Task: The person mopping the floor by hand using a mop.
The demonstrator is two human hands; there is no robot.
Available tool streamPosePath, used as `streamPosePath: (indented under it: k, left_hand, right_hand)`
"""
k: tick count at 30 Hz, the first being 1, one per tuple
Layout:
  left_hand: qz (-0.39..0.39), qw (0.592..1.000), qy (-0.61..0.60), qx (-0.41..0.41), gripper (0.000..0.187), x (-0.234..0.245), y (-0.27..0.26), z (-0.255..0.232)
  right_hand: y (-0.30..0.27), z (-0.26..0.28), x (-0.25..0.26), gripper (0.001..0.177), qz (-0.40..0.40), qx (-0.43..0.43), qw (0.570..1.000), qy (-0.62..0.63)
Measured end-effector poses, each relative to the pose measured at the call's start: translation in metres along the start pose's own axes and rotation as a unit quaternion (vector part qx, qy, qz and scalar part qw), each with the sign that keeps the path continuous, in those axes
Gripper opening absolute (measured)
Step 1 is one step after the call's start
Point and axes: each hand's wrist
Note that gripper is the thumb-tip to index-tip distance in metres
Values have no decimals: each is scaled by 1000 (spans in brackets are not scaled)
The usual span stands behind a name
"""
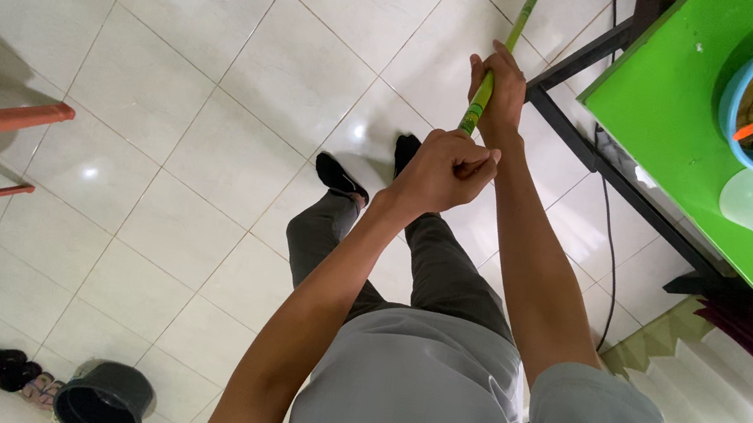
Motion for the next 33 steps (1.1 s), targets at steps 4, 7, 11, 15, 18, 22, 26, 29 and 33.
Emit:
streamPosePath:
  k: [4, 7, 11, 15, 18, 22, 26, 29, 33]
  left_hand:
    - [-22, 1000, -8, 10, 49, 16, -1, -16]
    - [-52, 999, 2, 12, 49, 33, -2, -27]
    - [-85, 996, 1, 42, 51, 50, -7, -39]
    - [-111, 992, 13, 58, 56, 70, -16, -52]
    - [-139, 987, 13, 74, 56, 85, -26, -64]
    - [-169, 980, 39, 94, 57, 104, -39, -77]
    - [-200, 972, 56, 114, 58, 115, -52, -91]
    - [-229, 964, 79, 113, 56, 120, -62, -102]
    - [-251, 957, 66, 128, 55, 125, -72, -121]
  right_hand:
    - [2, 18, -12, 37, -15, 25, 999, 37]
    - [8, 43, -19, 40, 1, 54, 998, 39]
    - [7, 75, -26, 44, 37, 16, 998, 48]
    - [1, 99, -37, 43, 78, 5, 992, 101]
    - [-4, 121, -48, 41, 84, 27, 989, 120]
    - [-13, 151, -58, 46, 128, 12, 981, 146]
    - [-21, 174, -65, 47, 177, 15, 971, 162]
    - [-29, 186, -68, 42, 215, 21, 959, 186]
    - [-39, 207, -66, 40, 259, 85, 936, 221]
Point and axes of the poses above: each hand's wrist, its own y-axis towards the middle knuckle, its own x-axis out of the back of the hand, z = x × y, and after that the axes turned 5 degrees about -z, right-handed
